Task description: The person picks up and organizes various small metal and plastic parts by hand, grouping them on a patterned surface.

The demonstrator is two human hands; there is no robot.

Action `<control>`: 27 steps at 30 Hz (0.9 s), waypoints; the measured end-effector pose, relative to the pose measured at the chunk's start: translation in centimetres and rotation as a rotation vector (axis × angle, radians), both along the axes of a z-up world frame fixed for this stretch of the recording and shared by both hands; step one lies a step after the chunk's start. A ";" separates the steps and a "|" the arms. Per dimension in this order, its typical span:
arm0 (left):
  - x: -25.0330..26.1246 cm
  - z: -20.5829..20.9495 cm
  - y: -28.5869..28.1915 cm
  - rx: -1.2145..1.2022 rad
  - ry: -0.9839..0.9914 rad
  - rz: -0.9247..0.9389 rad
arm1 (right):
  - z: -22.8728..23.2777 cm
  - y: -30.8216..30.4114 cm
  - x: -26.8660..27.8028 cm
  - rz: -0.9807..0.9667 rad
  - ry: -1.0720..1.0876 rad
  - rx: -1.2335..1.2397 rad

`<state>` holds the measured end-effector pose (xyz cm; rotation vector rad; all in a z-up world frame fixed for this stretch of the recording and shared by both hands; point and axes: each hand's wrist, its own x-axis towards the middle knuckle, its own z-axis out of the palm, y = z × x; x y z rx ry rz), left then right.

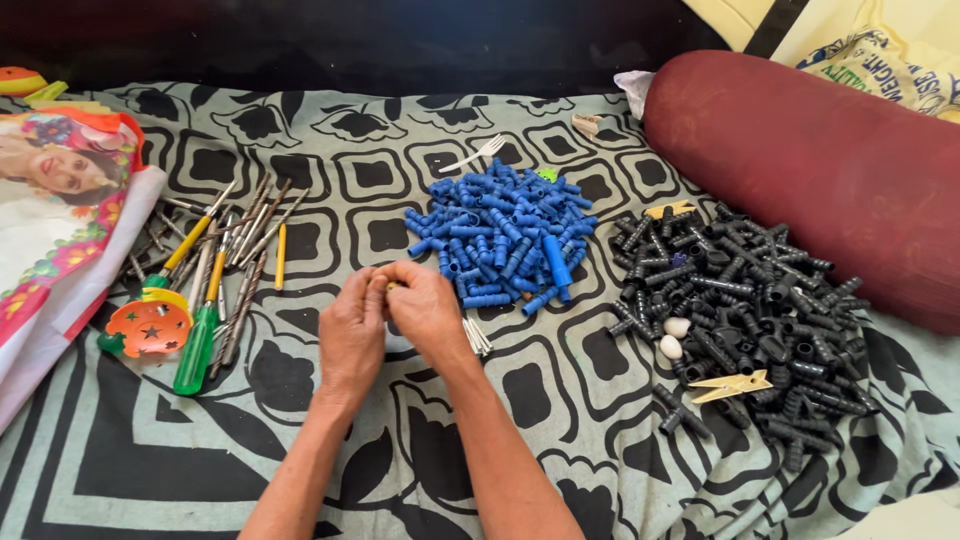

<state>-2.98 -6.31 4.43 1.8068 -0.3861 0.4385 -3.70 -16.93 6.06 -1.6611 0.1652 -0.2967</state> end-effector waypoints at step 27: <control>2.0 -0.7 -4.1 0.010 -0.045 -0.071 | 1.2 -6.7 0.7 -0.227 -0.077 -0.052</control>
